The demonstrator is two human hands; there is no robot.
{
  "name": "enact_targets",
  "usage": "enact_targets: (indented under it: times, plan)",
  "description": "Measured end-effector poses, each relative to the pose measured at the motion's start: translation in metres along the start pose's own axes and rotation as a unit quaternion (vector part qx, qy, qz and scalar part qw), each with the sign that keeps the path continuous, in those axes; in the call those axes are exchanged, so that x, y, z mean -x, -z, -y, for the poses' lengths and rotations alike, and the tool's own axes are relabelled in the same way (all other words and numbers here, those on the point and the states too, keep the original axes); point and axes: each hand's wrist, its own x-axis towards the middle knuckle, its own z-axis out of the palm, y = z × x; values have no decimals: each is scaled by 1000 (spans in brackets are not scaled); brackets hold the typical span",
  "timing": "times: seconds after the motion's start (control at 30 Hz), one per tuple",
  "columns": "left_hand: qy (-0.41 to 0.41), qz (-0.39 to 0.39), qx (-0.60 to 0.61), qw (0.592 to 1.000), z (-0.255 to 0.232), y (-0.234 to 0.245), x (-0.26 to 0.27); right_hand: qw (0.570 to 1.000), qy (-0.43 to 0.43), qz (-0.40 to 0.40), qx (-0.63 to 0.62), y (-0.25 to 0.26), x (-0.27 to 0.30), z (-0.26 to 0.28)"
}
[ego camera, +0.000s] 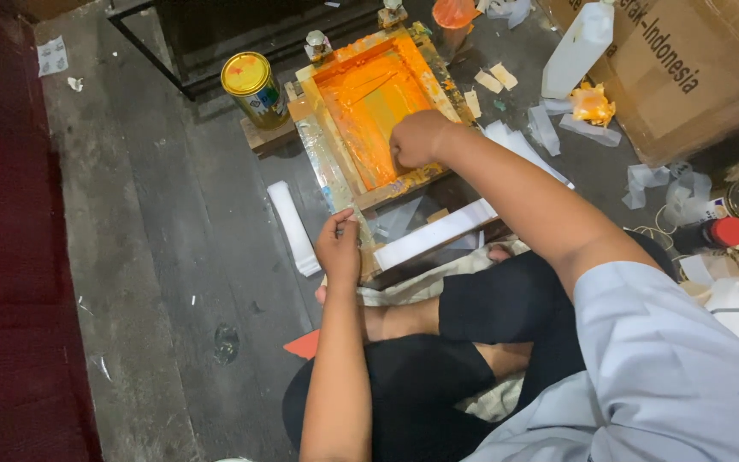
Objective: The person sits on the floor and performs manual screen printing. They place a white strip under a screen, use a squeegee to spread orange ink across the mesh, lift the screen to reveal the printed strip, and repeat the process with multiple strips.
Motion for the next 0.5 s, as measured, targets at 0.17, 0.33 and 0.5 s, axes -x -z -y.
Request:
enact_targets:
  times: [0.17,0.33,0.5]
  plan:
    - [11,-6,2,1000,-7,-1,2,992,-10,-121,40,-9,-58,-13]
    - [21,-10,5,1000,-8,-1,0,973,-3,-220,66,-15,-95,-14]
    - [34,-8,8,999,-19,-1,7,981,-17,-186,42,-33,-104,-8]
